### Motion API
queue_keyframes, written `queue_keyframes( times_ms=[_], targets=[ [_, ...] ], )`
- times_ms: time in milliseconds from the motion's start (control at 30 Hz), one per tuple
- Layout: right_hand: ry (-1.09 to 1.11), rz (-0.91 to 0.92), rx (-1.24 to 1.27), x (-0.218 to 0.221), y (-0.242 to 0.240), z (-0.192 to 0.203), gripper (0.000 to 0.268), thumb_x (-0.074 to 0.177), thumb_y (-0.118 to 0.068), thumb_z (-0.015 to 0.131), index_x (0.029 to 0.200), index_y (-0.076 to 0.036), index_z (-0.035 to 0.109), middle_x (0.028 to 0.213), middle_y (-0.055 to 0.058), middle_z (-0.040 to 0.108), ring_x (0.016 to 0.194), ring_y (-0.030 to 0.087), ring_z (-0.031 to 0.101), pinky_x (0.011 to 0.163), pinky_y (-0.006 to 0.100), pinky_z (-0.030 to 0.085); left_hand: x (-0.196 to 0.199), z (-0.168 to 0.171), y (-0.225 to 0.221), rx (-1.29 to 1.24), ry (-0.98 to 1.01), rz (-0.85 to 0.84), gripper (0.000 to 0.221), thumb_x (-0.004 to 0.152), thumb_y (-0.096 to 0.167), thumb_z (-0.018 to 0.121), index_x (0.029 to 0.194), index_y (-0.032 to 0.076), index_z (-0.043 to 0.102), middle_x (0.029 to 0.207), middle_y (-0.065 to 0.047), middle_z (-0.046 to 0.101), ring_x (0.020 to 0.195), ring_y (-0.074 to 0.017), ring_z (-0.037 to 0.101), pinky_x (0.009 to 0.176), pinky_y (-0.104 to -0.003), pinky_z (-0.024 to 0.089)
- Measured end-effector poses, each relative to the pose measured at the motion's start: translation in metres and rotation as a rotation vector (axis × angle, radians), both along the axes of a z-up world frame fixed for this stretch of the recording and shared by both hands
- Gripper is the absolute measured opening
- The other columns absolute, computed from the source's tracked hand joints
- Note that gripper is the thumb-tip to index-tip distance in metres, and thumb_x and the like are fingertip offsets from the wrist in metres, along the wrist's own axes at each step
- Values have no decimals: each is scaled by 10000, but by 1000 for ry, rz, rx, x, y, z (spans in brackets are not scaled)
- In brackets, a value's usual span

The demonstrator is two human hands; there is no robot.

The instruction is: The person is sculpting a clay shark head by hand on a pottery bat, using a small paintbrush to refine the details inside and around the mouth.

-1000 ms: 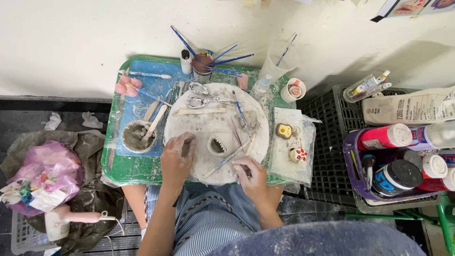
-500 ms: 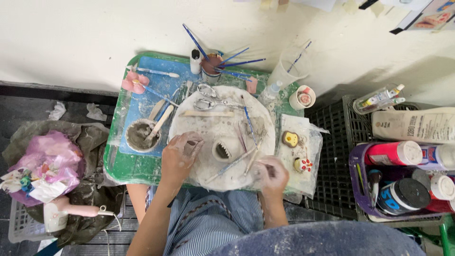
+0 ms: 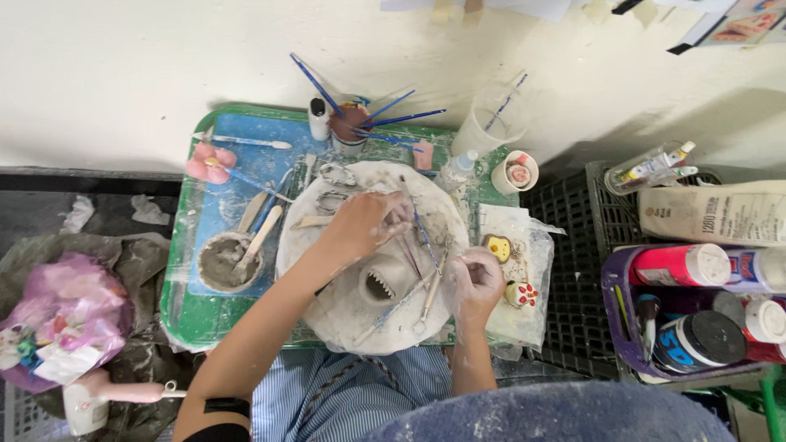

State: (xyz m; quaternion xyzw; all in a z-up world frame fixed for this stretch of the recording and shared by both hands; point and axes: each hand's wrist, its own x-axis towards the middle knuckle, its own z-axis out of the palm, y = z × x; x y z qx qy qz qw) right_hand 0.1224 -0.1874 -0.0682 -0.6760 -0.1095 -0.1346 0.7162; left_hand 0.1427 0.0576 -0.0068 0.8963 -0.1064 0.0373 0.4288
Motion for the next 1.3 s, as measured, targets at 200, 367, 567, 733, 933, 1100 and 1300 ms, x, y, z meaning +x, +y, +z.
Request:
queue_keyframes(
  times_ms=[200, 367, 567, 733, 933, 1100, 1300],
  targets=[
    [104, 15, -617, 32, 20, 67, 188, 892, -88, 742, 1071, -100, 800, 1100, 52, 758, 847, 139, 696, 727, 241, 538, 42, -16, -24, 187, -236, -77, 251, 876, 334, 747, 911, 86, 731, 833, -173, 718, 851, -406, 692, 817, -510, 529],
    [-91, -5, -909, 30, 44, 97, 187, 906, -145, 731, 1071, -117, 813, 1125, 47, 755, 977, 265, 719, 881, 367, 553, 48, -14, -27, 397, -32, -137, 150, 877, 168, 651, 969, 93, 744, 859, -169, 718, 868, -391, 702, 800, -518, 540],
    [-256, 156, -1080, 27, 29, 95, 232, 917, -192, 717, 1124, -103, 772, 1231, 83, 669, 1087, 328, 673, 907, 421, 534, 23, 17, -14, 402, -148, -195, 423, 821, 59, 619, 1238, 110, 663, 1028, -147, 731, 1015, -332, 699, 1041, -521, 416],
    [-87, 179, -1044, 30, 22, 80, 215, 926, -203, 703, 1110, -117, 773, 1254, 78, 680, 1083, 318, 653, 906, 421, 522, -55, 29, 6, 72, -285, 126, 339, 942, 251, 678, 1255, 123, 655, 1348, -91, 646, 1265, -319, 583, 1096, -509, 393],
    [-181, 86, -875, 27, 33, 59, 305, 950, -130, 668, 1248, -96, 727, 1293, 132, 668, 1203, 355, 612, 1049, 427, 460, -149, 8, -44, 96, -337, 525, 342, 798, 347, 771, 1104, 194, 752, 1283, -114, 567, 1218, -346, 516, 996, -500, 373],
    [-123, 70, -803, 22, 34, 55, 337, 962, -90, 638, 1294, -101, 696, 1294, 129, 675, 1213, 345, 630, 1056, 414, 478, -157, -9, -62, 224, -423, 599, 327, 798, 275, 806, 1115, 201, 766, 1295, -24, 618, 1231, -285, 554, 1032, -482, 319],
    [-107, 63, -759, 19, 30, 51, 312, 958, -98, 658, 1268, -85, 689, 1289, 128, 683, 1195, 340, 656, 1038, 407, 502, -155, -8, -63, 294, -461, 596, 352, 806, 280, 816, 1144, 194, 769, 1286, -18, 665, 1188, -273, 583, 1029, -459, 306]
  ],
)
